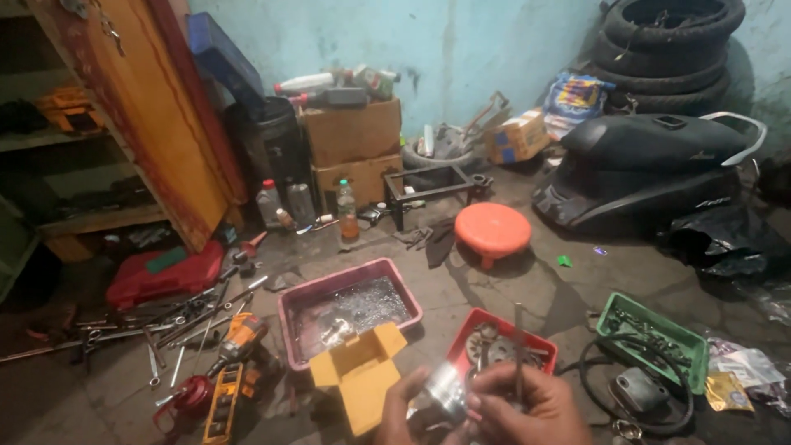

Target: The person sits on the floor of a motorcycle repair workshop and assembles a small engine piston, fitting a piston ring around the piston by hand and using a thin metal rod to help seat it, with engine parts in trays around them.

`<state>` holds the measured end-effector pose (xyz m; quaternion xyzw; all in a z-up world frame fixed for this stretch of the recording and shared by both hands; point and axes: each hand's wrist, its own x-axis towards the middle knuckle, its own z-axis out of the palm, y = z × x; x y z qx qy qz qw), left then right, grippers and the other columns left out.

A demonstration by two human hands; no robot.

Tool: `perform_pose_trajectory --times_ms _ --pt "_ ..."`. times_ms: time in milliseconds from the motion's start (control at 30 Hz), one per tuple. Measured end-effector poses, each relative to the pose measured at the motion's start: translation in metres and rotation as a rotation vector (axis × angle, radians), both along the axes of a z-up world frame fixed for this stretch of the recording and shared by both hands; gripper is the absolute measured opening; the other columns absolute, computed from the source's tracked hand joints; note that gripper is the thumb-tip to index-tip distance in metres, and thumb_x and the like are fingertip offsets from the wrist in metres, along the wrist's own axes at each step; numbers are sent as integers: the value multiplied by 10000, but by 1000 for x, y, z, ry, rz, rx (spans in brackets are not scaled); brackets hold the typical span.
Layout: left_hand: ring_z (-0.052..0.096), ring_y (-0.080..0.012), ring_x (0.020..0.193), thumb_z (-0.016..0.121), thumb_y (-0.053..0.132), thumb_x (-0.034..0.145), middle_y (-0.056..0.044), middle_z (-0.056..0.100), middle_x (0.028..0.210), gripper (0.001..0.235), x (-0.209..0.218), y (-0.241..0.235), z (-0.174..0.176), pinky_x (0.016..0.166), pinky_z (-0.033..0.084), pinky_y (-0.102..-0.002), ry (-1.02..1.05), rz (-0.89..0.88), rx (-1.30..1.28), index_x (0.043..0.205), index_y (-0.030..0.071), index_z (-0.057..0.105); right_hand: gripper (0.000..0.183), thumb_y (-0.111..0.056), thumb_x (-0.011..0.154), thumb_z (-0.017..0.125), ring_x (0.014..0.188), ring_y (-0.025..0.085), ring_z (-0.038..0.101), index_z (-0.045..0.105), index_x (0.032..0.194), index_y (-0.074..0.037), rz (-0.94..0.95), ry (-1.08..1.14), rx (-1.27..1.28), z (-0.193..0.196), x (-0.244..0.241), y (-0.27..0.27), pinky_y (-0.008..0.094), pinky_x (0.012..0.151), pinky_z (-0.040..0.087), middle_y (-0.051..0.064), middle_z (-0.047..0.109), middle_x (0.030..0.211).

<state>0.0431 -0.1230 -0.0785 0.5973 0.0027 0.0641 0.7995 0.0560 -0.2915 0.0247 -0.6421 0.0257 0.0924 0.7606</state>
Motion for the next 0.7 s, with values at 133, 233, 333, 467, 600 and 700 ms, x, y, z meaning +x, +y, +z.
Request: perform_pose_trajectory --times_ms 133,233,333,467,600,700 --pt "793 -299 1067 845 -1 694 -204 715 1266 873 -7 -8 22 865 653 -403 52 60 -158 1436 79 392 164 83 786 756 637 203 751 782 947 60 16 -49 -59 -7 0 -3 317 530 575 176 795 745" --pt "779 -300 1078 877 -10 678 -232 706 1289 940 -12 -7 29 899 683 -363 65 37 -174 1463 75 366 215 35 762 804 675 165 772 809 976 31 27 -161 -202 1 -2 -1 299 580 619 132 829 786" --pt "794 -262 1060 834 34 703 -177 677 1300 899 -19 -6 46 760 655 -350 63 127 -36 1484 58 390 187 -34 777 815 623 173 738 809 956 19 50 -129 -178 -2 1 -2 295 537 559 139 798 721" --pt "847 -249 883 907 118 664 -174 752 1108 931 -27 -1 72 659 710 -341 158 221 166 1461 73 427 211 -63 769 805 576 160 677 773 960 21 48 18 -4 -12 9 2 304 511 536 109 767 710" --pt "835 -277 849 973 192 569 -211 759 983 740 -24 1 54 681 704 -355 -397 543 580 1191 -26 636 206 -63 807 783 507 166 601 754 992 23 84 206 158 -10 8 4 312 465 501 121 719 674" --pt "830 -275 825 979 234 524 -187 754 939 732 -25 0 64 680 688 -372 -357 586 599 1140 -8 666 207 -46 829 779 521 134 599 759 1017 38 176 133 242 -20 13 -1 282 463 487 107 721 695"
